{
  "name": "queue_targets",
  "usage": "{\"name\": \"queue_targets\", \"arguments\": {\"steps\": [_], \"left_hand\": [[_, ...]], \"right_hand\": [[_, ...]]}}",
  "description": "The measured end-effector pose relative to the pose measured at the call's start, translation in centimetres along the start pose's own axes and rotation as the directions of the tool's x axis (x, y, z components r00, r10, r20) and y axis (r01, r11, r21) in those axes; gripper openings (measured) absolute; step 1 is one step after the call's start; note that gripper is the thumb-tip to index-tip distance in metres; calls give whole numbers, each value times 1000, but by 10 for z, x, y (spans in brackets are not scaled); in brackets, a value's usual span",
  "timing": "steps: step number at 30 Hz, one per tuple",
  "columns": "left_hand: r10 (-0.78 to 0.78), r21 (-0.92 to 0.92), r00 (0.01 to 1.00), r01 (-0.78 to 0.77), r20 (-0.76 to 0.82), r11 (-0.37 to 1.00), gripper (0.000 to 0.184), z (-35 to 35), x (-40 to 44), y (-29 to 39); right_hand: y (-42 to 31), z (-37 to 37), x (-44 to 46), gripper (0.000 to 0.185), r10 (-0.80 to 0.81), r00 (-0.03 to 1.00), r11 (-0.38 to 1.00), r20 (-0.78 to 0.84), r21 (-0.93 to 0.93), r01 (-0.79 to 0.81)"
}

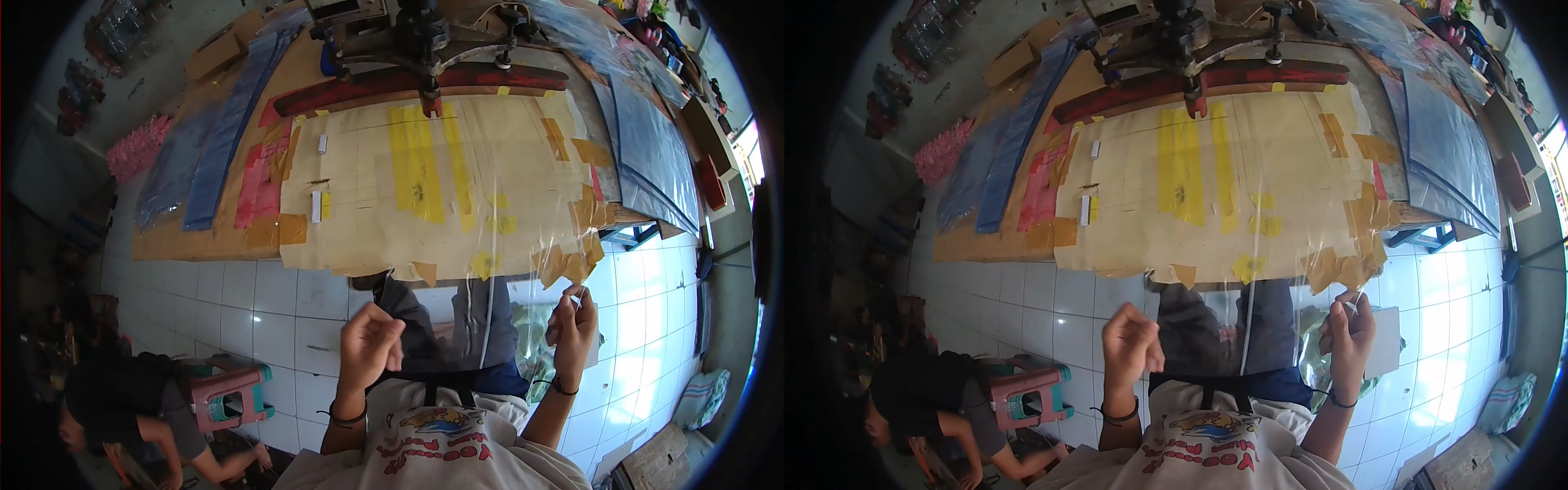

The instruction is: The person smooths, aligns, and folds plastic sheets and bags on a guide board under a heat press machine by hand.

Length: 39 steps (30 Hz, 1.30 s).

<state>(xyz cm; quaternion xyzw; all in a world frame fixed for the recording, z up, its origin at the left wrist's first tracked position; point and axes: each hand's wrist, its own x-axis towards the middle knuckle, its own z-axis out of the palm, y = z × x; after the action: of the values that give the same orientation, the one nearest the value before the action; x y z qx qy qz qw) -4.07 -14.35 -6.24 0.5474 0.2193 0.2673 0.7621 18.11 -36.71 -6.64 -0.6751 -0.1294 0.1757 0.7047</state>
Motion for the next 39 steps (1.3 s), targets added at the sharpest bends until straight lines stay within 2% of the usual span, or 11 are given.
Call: {"name": "queue_targets", "arguments": {"steps": [3,5,6,9,14,18,21,25,30,33,39], "left_hand": [[81,22,992,-79,-100,997,9,1,3,17],[118,74,983,-108,-143,991,15,3,5,28],[138,118,979,-121,-150,986,28,-2,5,31],[306,225,918,-252,-252,941,33,-18,8,30],[230,290,941,-155,-248,944,35,-23,15,34],[226,364,926,-107,-302,925,37,-13,24,41],[249,532,928,-66,-279,844,32,-12,38,50],[322,684,923,-97,-209,723,25,-18,56,58],[335,788,906,-4,-257,616,20,-18,64,70],[506,912,824,34,-257,408,16,-21,72,64],[571,949,770,143,-285,281,14,-24,81,57]], "right_hand": [[-11,16,-1,25,-64,998,998,15,11,64],[-24,24,-1,28,-90,996,996,-3,13,90],[-29,21,0,32,-83,996,992,38,94,79],[-34,35,6,35,-84,993,996,78,38,81],[-39,49,14,46,-90,995,992,48,-80,94],[-50,51,24,39,-89,995,960,50,-262,99],[-67,56,39,30,-81,989,900,126,-417,127],[-78,66,63,29,-168,964,852,206,-461,247],[-78,79,80,33,-131,962,866,240,-445,229],[-75,83,85,33,-145,956,852,257,-459,252],[-63,87,94,31,-202,930,828,307,-453,329]]}}
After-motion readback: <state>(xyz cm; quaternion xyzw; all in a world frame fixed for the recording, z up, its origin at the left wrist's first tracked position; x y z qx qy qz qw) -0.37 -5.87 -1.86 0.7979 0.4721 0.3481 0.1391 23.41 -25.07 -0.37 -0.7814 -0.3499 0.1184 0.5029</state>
